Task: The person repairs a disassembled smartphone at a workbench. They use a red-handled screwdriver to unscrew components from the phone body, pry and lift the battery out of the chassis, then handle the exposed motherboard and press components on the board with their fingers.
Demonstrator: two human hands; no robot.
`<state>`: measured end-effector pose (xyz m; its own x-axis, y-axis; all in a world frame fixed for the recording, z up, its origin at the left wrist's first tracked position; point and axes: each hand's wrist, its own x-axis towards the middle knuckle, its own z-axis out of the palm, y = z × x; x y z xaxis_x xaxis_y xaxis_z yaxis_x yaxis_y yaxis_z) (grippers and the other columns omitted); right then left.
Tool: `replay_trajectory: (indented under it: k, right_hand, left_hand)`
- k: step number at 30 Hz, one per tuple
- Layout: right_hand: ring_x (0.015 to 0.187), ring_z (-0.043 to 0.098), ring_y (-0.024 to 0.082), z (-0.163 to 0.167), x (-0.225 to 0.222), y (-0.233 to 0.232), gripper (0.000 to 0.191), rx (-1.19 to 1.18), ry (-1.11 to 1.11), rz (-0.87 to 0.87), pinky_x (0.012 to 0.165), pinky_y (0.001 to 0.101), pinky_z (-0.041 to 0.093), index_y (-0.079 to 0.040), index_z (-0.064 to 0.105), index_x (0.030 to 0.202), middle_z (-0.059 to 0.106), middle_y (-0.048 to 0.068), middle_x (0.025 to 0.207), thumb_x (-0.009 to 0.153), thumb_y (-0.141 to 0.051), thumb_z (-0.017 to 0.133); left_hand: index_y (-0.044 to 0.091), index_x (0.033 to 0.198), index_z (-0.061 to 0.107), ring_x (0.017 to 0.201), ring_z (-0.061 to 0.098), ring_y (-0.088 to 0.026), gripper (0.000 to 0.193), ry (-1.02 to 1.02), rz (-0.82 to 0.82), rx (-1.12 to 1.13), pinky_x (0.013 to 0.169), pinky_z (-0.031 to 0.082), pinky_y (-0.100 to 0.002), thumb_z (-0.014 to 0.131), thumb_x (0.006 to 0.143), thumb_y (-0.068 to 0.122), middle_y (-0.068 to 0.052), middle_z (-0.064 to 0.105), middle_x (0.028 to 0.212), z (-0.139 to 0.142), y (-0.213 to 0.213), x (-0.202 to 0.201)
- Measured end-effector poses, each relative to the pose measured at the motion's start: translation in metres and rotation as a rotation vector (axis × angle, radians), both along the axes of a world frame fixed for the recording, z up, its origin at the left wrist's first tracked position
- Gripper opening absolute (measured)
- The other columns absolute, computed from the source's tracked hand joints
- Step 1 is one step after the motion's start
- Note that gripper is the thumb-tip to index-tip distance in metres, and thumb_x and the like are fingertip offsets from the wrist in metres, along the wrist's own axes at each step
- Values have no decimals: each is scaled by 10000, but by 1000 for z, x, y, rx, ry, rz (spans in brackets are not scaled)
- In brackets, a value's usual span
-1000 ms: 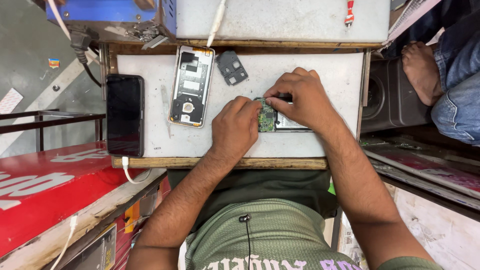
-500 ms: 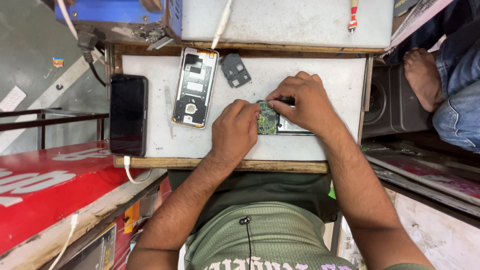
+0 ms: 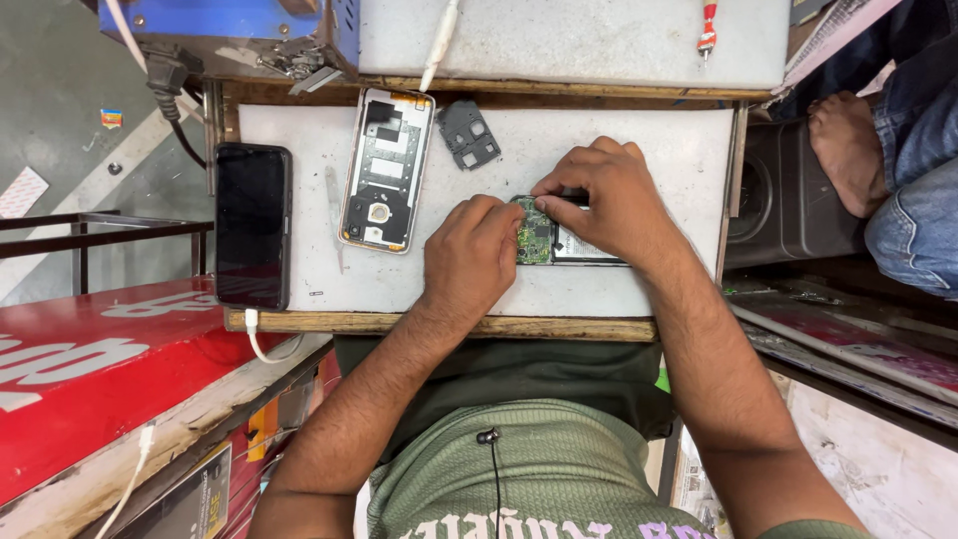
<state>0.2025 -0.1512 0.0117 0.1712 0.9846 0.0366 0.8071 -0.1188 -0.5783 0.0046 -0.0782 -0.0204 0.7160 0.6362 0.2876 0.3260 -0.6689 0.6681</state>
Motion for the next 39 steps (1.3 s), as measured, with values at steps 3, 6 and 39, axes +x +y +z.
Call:
replay_trajectory:
  k: [3,6,39]
  right_hand:
    - [869,572,185,-1,-1,1,119,-6,-11,2,855,385,370,-190,824,938,740,-25,881,853,-260,868]
    - [878,571,181,-1,0,0,121,-6,3,-6,850,380,372,-189,819,929,744,-32,887,855,-270,869]
    - [878,611,196,3,2,1,115,110,66,0,890,396,446,-131,803,993,742,13,903,881,-147,821]
  left_hand:
    - [55,1084,713,919,689,-217,139,-1,15,2,757,599,-347,733,947,60,-54,658,990,1,1,0]
    - [62,1068,716,917,686,-223,154,-11,-4,12,746,599,-347,752,919,57,-49,663,984,0,-1,2]
    - [44,1110,669,920,722,-201,115,-242,16,-232,757,607,-320,678,996,46,-90,697,1060,-3,3,-8]
